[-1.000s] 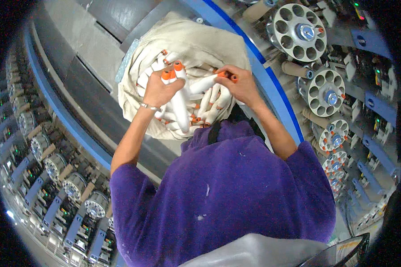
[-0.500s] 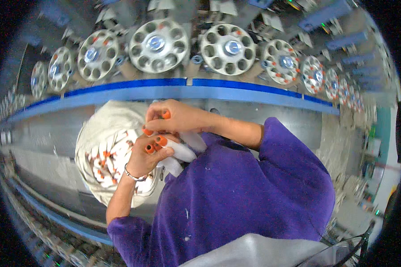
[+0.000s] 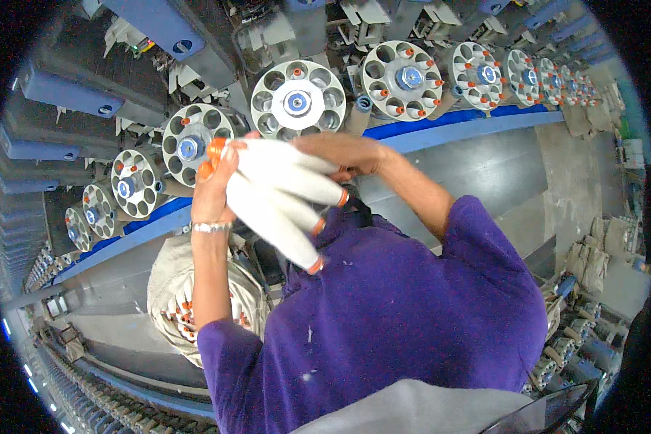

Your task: The person repeatedly picks white spindles with orange tips from a cloth bag and places them into slots on rotating machine spindles. The person occasionally adjusts a lever on the machine while continuing to load spindles.

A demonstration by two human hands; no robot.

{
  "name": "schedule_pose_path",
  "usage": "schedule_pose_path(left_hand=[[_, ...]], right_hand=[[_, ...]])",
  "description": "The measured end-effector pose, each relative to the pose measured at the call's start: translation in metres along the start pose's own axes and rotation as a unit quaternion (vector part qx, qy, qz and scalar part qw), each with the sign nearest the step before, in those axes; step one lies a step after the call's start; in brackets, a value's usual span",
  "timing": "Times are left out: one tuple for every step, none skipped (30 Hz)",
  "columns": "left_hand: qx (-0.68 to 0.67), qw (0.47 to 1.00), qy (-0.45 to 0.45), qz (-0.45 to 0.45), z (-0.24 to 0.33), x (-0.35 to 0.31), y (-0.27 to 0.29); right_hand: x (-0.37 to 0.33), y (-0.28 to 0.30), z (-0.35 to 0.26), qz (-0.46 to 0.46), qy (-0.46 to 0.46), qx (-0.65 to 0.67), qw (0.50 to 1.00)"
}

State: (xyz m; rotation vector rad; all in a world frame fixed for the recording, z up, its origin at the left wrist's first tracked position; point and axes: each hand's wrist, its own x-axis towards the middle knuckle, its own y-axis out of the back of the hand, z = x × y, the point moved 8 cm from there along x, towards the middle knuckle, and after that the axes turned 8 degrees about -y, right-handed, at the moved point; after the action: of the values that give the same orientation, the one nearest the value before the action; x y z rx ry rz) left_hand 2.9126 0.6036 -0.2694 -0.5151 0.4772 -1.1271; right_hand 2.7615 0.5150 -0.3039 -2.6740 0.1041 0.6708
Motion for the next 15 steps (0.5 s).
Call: schedule_pose_path(left_hand=[[-0.002, 1.0, -0.018, -0.006, 0.0, 0.013, -0.008], [0.018, 1.0, -0.015, 0.0, -0.004, 0.022, -0.011], [0.014, 1.0, -0.016, -0.023, -0.009, 0.028, -0.016], [0.02, 1.0, -0.004, -0.01, -0.017, 0.032, -0.012], [0.034, 0.999, 0.0, -0.012, -0.025, 0.034, -0.009], [0.062, 0.998, 0.009, -0.012, -0.033, 0.035, -0.002], [0.09, 0.996, 0.021, -0.003, -0.041, 0.034, 0.007], [0.069, 0.997, 0.027, -0.008, -0.052, 0.033, 0.011], [0.063, 0.997, 0.047, 0.015, -0.063, 0.031, 0.022], [0.081, 0.995, 0.047, 0.015, -0.07, 0.027, 0.029], [0.059, 0.997, 0.043, 0.021, -0.076, 0.022, 0.035], [0.039, 0.998, 0.046, 0.02, -0.079, 0.017, 0.041], [0.019, 0.998, 0.049, 0.017, -0.081, 0.01, 0.045], [-0.013, 0.999, 0.04, 0.005, -0.081, 0.004, 0.048], [-0.041, 0.997, 0.056, 0.015, -0.083, -0.003, 0.054]], right_hand=[[-0.005, 0.012, -0.009, 0.0, 0.03, 0.044, 0.999], [-0.008, 0.027, -0.007, 0.04, 0.011, -0.018, 0.999], [-0.014, 0.036, -0.003, 0.052, 0.012, -0.076, 0.996], [-0.017, 0.042, 0.014, 0.044, -0.043, -0.1, 0.993], [-0.025, 0.05, 0.027, 0.025, -0.064, -0.117, 0.991], [-0.024, 0.052, 0.052, 0.023, -0.125, -0.061, 0.99], [-0.03, 0.053, 0.067, -0.003, -0.112, -0.032, 0.993], [-0.028, 0.057, 0.087, -0.003, -0.138, 0.019, 0.99], [-0.028, 0.058, 0.105, -0.011, -0.157, 0.072, 0.985], [-0.026, 0.061, 0.114, -0.014, -0.13, 0.118, 0.984], [-0.026, 0.06, 0.124, -0.016, -0.109, 0.161, 0.981], [-0.024, 0.063, 0.135, 0.007, -0.109, 0.187, 0.976], [-0.021, 0.067, 0.134, 0.04, -0.043, 0.196, 0.979], [-0.021, 0.07, 0.137, 0.096, -0.002, 0.189, 0.977], [-0.021, 0.069, 0.133, 0.137, 0.051, 0.171, 0.974]])
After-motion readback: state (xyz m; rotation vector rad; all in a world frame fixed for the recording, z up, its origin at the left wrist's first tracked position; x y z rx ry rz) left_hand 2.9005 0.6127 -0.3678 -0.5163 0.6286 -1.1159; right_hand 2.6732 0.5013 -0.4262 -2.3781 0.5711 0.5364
